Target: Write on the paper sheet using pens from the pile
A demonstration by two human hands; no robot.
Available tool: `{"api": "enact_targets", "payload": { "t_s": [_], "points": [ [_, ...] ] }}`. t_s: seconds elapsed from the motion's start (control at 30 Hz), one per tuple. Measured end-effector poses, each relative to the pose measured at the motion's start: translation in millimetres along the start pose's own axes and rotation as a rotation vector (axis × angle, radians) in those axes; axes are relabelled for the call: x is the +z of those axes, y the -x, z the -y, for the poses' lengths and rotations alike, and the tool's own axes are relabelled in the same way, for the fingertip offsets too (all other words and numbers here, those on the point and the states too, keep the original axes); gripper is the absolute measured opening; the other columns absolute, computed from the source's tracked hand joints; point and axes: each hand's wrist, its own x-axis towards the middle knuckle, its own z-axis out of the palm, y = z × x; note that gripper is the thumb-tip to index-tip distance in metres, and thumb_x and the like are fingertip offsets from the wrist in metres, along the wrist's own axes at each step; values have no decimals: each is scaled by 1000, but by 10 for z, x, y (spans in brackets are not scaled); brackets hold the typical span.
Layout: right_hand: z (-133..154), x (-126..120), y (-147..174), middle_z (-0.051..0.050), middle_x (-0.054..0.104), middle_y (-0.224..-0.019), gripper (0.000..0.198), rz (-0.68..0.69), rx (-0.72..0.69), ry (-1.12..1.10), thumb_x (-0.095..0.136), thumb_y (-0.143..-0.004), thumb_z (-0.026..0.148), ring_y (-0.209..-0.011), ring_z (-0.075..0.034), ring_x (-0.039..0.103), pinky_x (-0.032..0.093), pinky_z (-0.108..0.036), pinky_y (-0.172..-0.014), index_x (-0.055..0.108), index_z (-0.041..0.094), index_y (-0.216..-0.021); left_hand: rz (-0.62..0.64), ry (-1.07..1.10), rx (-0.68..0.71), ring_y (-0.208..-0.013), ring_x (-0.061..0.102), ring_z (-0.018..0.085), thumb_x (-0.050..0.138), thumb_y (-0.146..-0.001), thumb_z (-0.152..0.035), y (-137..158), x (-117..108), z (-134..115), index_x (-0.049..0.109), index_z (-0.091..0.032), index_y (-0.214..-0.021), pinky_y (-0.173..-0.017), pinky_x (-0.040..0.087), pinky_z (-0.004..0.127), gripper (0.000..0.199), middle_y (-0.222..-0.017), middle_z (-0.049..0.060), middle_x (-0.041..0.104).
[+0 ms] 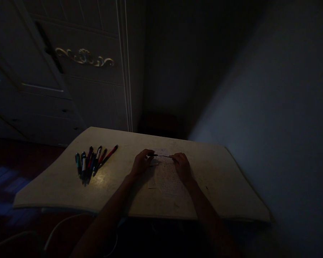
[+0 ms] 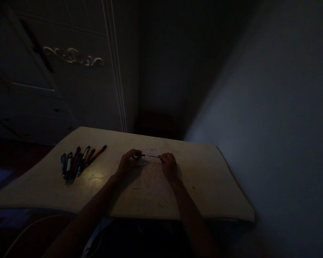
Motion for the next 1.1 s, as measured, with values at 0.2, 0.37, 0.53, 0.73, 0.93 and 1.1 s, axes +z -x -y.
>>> {"api": "enact_targets", "payload": {
  "t_s": [0.2,0.37,0.53,0.73,0.93,1.1],
  "points": [
    [49,-15,-6,-8,65,-90,24,22,0,-40,53,-94,18,-91,-24,58,49,-39,-83,75,25,-101,14,34,26,-82,69,18,61,-83,-20,18,17,-14,67,-19,-103,-72,56,30,21,-99,6,74],
    [71,-9,-11,-8,65,-90,23,1,-2,-65,52,-95,23,-91,-24,58,50,-39,-82,75,25,-101,81,101,-25,-71,68,15,64,-85,-31,54,29,-61,65,-19,-108,-64,56,27,26,-97,6,74],
    [83,-2,-2,-8,63,-91,22,3,-25,-69,54,-95,20,-91,-23,59,50,-37,-82,74,24,-102,88,122,-11,-72,69,15,65,-86,-37,71,46,-90,64,-19,-112,-65,57,26,32,-96,6,74],
    [97,3,25,-8,64,-94,25,76,-108,-24,55,-93,16,-94,-23,58,51,-37,-82,74,25,-107,96,37,69,-71,69,15,62,-89,-35,70,59,-66,70,-20,-110,-70,57,27,27,-94,7,76],
    [116,-13,32,-8,66,-96,28,94,-178,32,53,-94,15,-95,-23,58,50,-38,-83,71,26,-113,186,3,153,-80,71,18,60,-90,-29,63,38,-59,76,-22,-97,-74,56,28,19,-91,6,76],
    [139,-21,11,-10,69,-97,30,57,-218,54,51,-97,21,-92,-24,59,50,-40,-82,65,22,-123,219,-6,116,-85,72,20,58,-91,-31,51,21,-70,77,-23,-98,-80,57,31,22,-95,6,77]
  ]
}}
